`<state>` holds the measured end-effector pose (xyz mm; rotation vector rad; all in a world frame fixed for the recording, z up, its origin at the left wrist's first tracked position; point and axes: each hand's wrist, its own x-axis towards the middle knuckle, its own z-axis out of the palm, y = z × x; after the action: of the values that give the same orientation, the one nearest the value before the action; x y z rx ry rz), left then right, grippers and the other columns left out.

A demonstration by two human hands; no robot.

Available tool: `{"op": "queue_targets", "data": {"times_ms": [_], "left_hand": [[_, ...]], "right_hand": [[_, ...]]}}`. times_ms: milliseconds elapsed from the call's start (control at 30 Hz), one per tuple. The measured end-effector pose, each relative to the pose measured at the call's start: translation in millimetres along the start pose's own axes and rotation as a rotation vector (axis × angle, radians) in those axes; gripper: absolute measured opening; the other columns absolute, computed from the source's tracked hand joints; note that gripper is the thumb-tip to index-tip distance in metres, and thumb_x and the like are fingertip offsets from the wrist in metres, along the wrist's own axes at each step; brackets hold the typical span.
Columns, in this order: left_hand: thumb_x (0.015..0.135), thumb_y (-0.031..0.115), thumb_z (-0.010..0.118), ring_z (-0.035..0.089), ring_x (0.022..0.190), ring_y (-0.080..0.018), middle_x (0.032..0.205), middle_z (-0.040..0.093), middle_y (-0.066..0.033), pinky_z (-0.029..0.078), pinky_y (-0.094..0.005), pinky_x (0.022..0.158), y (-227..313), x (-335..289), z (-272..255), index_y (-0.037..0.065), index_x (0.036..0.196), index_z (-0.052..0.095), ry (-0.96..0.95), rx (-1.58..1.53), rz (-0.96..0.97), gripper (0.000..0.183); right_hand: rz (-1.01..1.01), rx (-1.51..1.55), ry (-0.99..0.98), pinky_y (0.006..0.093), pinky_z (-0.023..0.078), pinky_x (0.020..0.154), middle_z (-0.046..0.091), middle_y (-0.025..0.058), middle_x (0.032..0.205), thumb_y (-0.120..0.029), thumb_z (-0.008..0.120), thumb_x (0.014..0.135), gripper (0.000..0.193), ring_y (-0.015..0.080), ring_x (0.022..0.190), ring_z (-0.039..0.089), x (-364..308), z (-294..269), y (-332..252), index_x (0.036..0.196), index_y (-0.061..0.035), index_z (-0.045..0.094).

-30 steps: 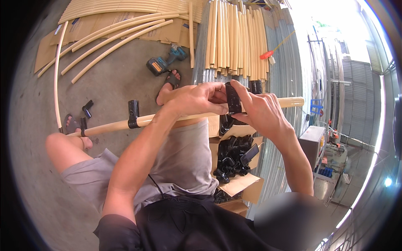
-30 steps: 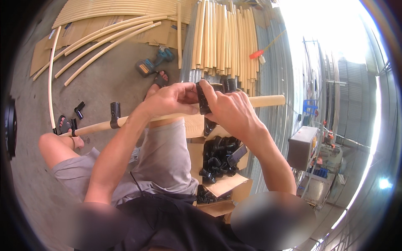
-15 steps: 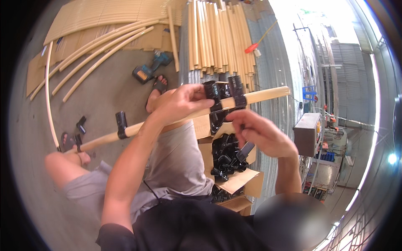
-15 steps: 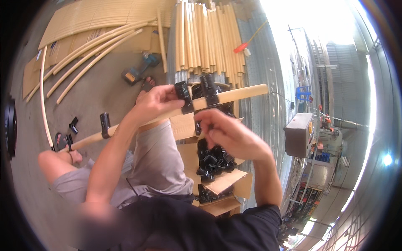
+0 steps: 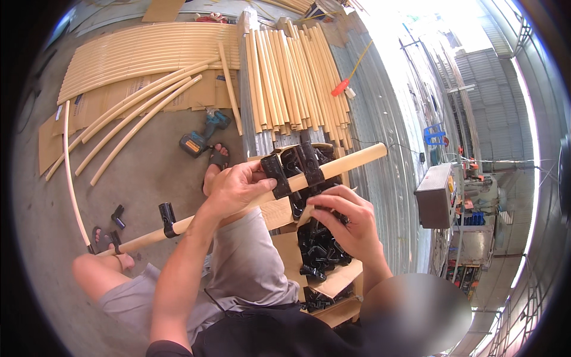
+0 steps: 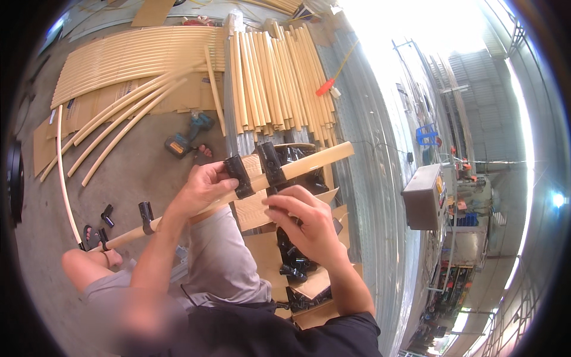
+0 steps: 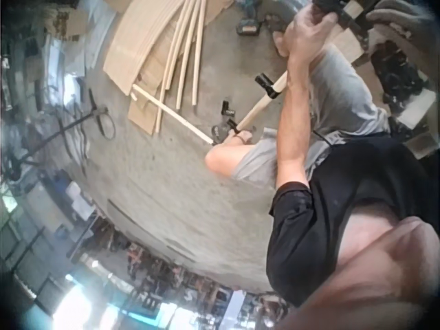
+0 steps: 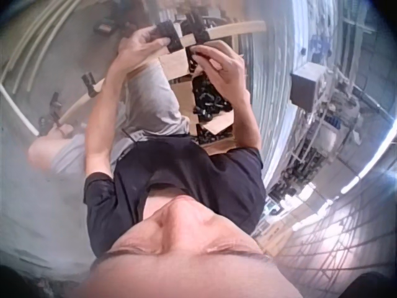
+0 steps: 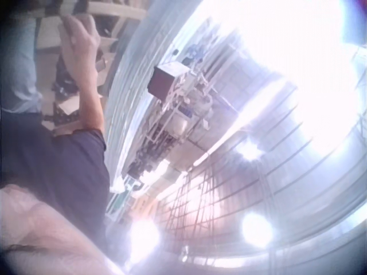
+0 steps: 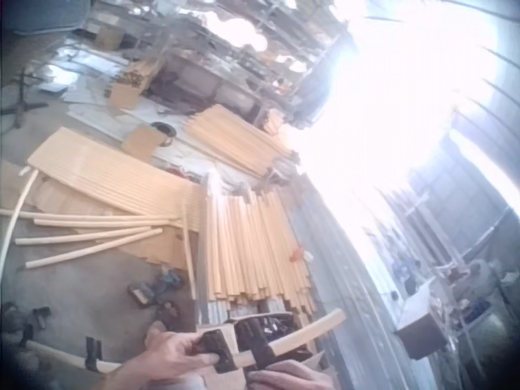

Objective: The person assembles a frame by sliding black plastic connectors onto wooden poles and then attaching additional poles to create a structure.

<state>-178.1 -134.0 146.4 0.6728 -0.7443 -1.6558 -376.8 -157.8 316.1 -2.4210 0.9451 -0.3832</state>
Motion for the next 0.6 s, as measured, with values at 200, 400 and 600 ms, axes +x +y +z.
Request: {"op": "queue_targets", "data": {"times_ms": [200, 400, 600], "left_hand": [[0.096, 0.008, 0.063, 0.061, 0.109, -0.0114, 0.121, 0.065, -0.0082, 0.047, -0.0259, 0.099, 9, -3, 0, -0.006, 0.128, 0.055, -0.069, -0.042, -0.021, 0.036], [0.098, 0.009, 0.062, 0.061, 0.109, -0.0105, 0.119, 0.066, -0.0081, 0.047, -0.0253, 0.098, -6, 1, -11, -0.006, 0.129, 0.055, -0.13, -0.086, 0.036, 0.035], [0.099, 0.011, 0.061, 0.06, 0.11, -0.0094, 0.118, 0.067, -0.0075, 0.046, -0.0249, 0.098, -13, 5, -13, -0.004, 0.128, 0.056, -0.136, -0.039, 0.036, 0.034]], "right_hand": [[-0.135, -0.127, 0.177, 0.0297, 0.056, 0.07, 0.072, 0.011, 0.095, 0.002, 0.075, 0.08, 0.023, 0.021, 0.083, 0.072, 22, 33, 7, 0.103, -0.0005, 0.071], [-0.387, -0.311, 0.048, 0.0364, 0.055, 0.075, 0.071, 0.0113, 0.094, -0.001, 0.075, 0.077, 0.018, 0.0274, 0.084, 0.07, 39, 42, 16, 0.093, 0.0004, 0.068], [-0.428, -0.548, -0.133, 0.0371, 0.053, 0.078, 0.067, 0.0094, 0.099, -0.001, 0.067, 0.077, 0.024, 0.0264, 0.089, 0.066, 43, 38, 8, 0.1, -0.0006, 0.067]]}}
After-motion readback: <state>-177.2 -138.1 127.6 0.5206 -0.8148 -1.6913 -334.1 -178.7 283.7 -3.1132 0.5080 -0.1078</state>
